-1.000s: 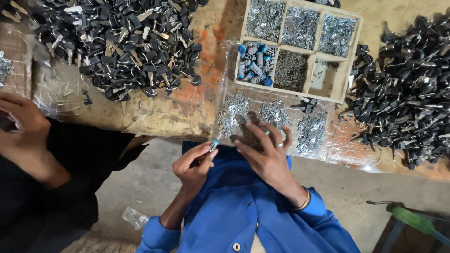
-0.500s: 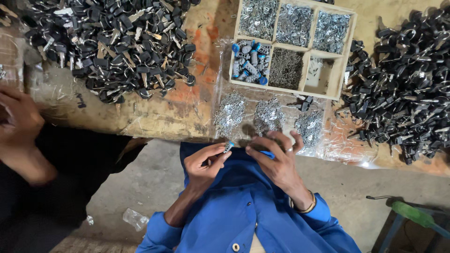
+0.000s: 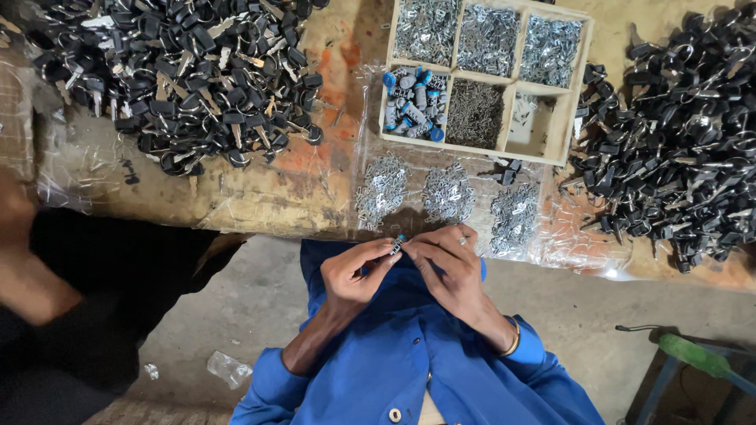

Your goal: The person sits at a workbench covered with piles of key blanks and assembles keys one at a time, picking a key blank, inserting small metal components into it by hand, and placing the finished key into a compartmented box. At one point they pour small metal parts from a bottle into the box compartments.

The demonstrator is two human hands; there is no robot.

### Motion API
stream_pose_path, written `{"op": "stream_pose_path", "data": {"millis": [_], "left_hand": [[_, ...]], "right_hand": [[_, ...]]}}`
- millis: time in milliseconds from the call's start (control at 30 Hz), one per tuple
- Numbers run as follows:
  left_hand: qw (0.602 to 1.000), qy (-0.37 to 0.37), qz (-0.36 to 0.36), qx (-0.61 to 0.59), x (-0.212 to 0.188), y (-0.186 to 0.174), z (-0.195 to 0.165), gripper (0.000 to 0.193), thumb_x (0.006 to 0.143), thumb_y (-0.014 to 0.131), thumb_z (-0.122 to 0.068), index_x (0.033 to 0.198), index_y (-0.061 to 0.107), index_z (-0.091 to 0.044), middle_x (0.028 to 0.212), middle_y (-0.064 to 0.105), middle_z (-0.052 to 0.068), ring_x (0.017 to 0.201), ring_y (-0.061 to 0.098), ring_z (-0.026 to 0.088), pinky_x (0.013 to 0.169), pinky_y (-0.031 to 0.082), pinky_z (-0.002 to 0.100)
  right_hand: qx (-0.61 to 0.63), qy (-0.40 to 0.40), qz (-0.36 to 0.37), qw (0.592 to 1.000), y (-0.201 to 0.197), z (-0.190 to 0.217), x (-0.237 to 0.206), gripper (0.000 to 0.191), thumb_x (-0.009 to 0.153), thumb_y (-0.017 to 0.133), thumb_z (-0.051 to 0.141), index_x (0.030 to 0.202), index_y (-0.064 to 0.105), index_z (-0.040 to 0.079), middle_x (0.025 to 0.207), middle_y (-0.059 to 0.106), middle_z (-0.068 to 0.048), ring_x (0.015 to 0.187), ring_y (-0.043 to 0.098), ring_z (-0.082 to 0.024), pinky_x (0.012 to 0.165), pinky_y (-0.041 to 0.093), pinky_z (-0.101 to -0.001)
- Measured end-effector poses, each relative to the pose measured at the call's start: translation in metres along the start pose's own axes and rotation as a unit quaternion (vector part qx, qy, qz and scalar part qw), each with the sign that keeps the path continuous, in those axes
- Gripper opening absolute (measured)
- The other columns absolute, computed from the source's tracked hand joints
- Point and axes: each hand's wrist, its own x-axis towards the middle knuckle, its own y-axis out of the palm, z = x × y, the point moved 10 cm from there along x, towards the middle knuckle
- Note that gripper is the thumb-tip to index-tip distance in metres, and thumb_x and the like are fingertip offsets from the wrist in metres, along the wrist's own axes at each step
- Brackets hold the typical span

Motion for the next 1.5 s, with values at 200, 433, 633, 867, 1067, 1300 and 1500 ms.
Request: {"op": "stream_pose_path", "data": {"millis": [200,433,633,867,1067,1300,1500], "left_hand": [[1.0,0.006,0.011,0.002,0.003,0.0,-0.006,0.021,0.084,0.083,0.002,0.104,0.075,0.001,0.109,0.078,0.015,0.089,0.08,0.018,0.067,0.062,0.025],[0.989,0.119,0.029,0.087,0.003,0.001,-0.026,0.019,0.082,0.082,0.004,0.099,0.075,0.0,0.104,0.078,0.015,0.094,0.08,0.025,0.075,0.064,0.03],[0.99,0.108,0.025,0.085,0.004,-0.011,-0.025,0.017,0.083,0.084,0.003,0.098,0.076,0.0,0.103,0.078,0.014,0.094,0.08,0.023,0.075,0.064,0.03],[1.0,-0.005,-0.007,0.013,0.006,-0.021,-0.001,0.018,0.084,0.084,0.002,0.1,0.075,0.003,0.106,0.079,0.014,0.086,0.078,0.014,0.07,0.061,0.024],[0.998,-0.039,0.033,-0.048,0.0,0.009,0.008,0.021,0.083,0.085,0.002,0.103,0.076,0.002,0.107,0.079,0.014,0.086,0.077,0.014,0.071,0.061,0.023],[0.997,-0.047,0.053,-0.042,0.0,0.028,0.013,0.022,0.081,0.087,-0.001,0.101,0.077,-0.001,0.105,0.08,0.013,0.084,0.078,0.015,0.067,0.06,0.024],[0.998,0.016,0.06,0.006,0.003,0.026,-0.001,0.022,0.082,0.085,-0.002,0.102,0.076,-0.001,0.107,0.079,0.014,0.094,0.08,0.021,0.075,0.063,0.028]], "right_hand": [[0.034,0.059,-0.021,0.997,0.0,-0.009,-0.004,0.021,0.082,0.083,0.008,0.1,0.072,0.011,0.093,0.075,0.002,0.079,0.065,-0.013,0.096,0.036,-0.0332],[0.027,0.1,0.0,0.995,0.005,-0.02,-0.006,0.032,0.08,0.087,0.015,0.102,0.065,0.008,0.088,0.074,0.005,0.065,0.056,-0.01,0.09,0.039,-0.0306],[-0.1,-0.009,0.035,0.994,-0.001,0.01,0.011,0.03,0.079,0.088,0.028,0.103,0.074,0.019,0.103,0.068,0.001,0.096,0.059,-0.021,0.099,0.032,-0.0434],[-0.193,-0.126,0.034,0.972,-0.004,0.026,0.003,0.031,0.073,0.081,0.017,0.104,0.08,0.022,0.115,0.07,0.003,0.117,0.058,-0.025,0.115,0.019,-0.0546],[-0.06,-0.016,-0.021,0.998,-0.019,-0.008,-0.007,0.015,0.083,0.084,0.01,0.097,0.077,0.011,0.096,0.074,0.0,0.099,0.066,-0.016,0.113,0.034,-0.0457],[-0.003,0.034,-0.066,0.997,-0.028,-0.017,-0.013,0.018,0.081,0.085,0.004,0.097,0.078,0.008,0.096,0.075,-0.003,0.095,0.066,-0.018,0.094,0.039,-0.0347],[0.038,0.099,-0.081,0.991,-0.024,-0.029,-0.019,0.022,0.081,0.086,0.007,0.098,0.072,0.007,0.092,0.076,-0.001,0.09,0.066,-0.016,0.094,0.039,-0.0322]]}}
